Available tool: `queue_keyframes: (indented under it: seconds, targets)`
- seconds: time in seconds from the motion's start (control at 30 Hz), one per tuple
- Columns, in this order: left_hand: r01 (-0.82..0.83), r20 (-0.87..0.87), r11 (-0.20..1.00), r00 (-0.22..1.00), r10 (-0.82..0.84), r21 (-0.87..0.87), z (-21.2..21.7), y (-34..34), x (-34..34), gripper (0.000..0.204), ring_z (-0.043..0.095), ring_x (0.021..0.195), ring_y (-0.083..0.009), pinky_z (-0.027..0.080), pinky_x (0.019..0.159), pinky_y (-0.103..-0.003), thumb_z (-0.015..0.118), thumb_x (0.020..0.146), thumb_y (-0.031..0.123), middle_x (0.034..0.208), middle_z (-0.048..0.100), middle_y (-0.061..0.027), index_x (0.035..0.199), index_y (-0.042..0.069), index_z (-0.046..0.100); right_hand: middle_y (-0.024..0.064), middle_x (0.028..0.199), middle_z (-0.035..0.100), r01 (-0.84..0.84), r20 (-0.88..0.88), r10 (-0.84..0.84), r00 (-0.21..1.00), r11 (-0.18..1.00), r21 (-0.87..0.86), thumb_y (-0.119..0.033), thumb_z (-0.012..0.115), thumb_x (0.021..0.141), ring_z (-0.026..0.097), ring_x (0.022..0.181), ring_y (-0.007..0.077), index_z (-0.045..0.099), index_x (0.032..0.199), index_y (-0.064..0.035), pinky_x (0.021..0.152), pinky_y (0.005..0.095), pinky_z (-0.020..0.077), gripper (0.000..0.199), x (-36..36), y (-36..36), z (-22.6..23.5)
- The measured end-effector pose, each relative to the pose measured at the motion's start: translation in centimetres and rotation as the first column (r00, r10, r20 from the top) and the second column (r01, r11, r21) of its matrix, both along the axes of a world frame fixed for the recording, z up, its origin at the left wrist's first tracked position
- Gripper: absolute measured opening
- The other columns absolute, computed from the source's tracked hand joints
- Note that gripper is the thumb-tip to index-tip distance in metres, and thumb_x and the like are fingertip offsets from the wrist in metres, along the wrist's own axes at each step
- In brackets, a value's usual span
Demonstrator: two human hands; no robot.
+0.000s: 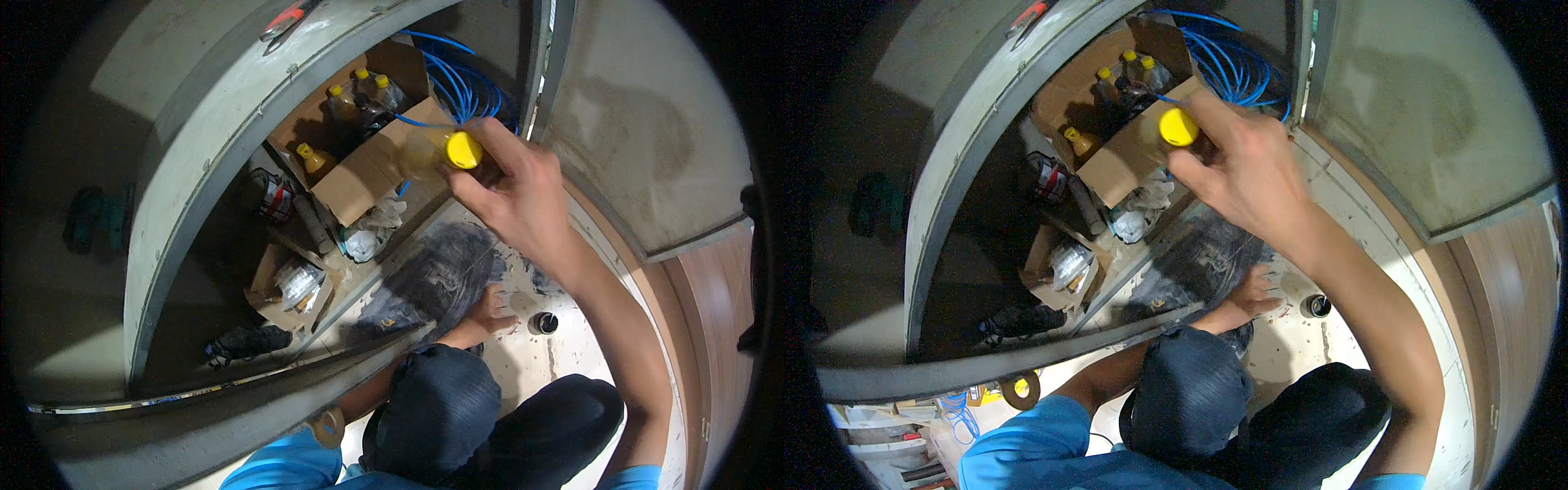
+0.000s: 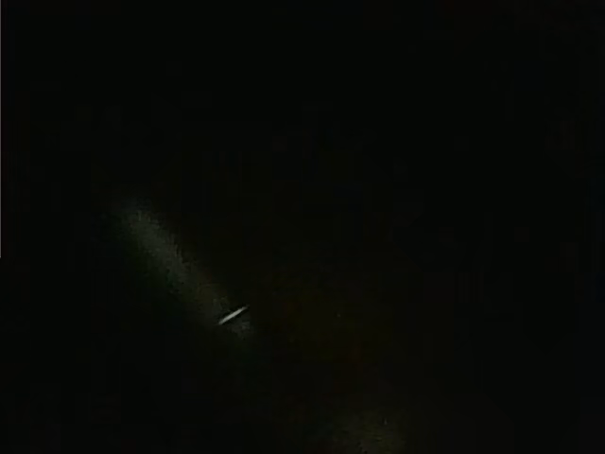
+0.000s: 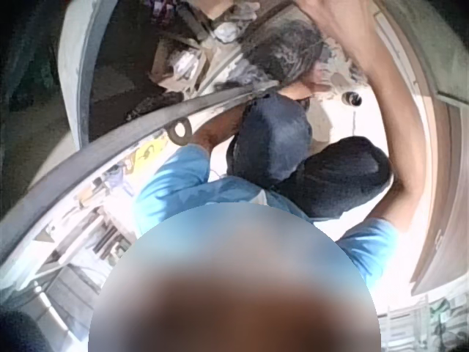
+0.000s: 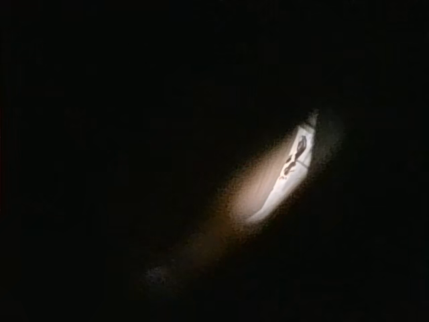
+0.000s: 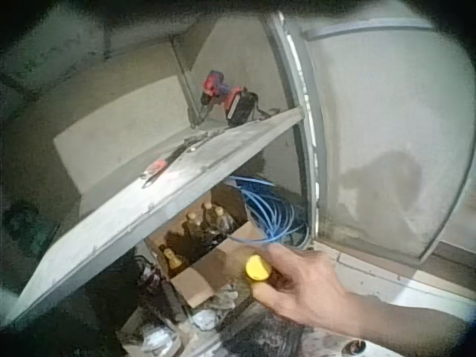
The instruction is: The person stirs a dark liquid in a small container with a stick, then walks to a shelf to retrieve a yellow bottle. They pour liquid from the yellow bottle into the small container and continue stirring the mixture.
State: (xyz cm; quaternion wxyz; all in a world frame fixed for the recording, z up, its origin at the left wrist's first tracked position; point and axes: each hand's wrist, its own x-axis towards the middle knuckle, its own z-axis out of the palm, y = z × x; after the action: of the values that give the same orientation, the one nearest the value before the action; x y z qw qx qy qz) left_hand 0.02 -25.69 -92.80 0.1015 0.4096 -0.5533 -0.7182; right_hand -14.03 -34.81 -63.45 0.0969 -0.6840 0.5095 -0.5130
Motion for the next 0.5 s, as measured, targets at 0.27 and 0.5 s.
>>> queue_keyframes:
  seconds: [0.27,0.5]
  targets:
    - [0.135,-0.06,0.986,0.99,-0.13,0.1,-1.5,-0.4,0.2,0.092,0.07,0.116,-0.0313,0.056,0.103,-0.043,0.087,0.093,0.034,0.141,0.06,-0.0245,0.163,0.005,0.034,0.0175,0.093,0.076,-0.076,0.112,0.091,0.989,0.988,-0.134,-0.02,0.082,0.089,0.076,0.077,0.0304,0.07,0.117,-0.0026,0.072,0.0435,0.0611,0.035,8.4,-12.6,-3.8]
    - [0.176,-0.199,0.958,0.971,-0.132,0.226,-4.0,0.0,0.2,0.086,0.071,0.116,-0.029,0.057,0.1,-0.044,0.087,0.094,0.036,0.139,0.063,-0.0242,0.16,0.005,0.04,0.0177,0.114,0.081,0.014,-0.059,0.009,0.998,0.926,0.378,-0.017,0.074,0.089,0.078,0.108,0.0328,0.083,0.108,-0.0081,0.09,0.0436,0.0635,0.023,16.9,-22.5,-6.1]
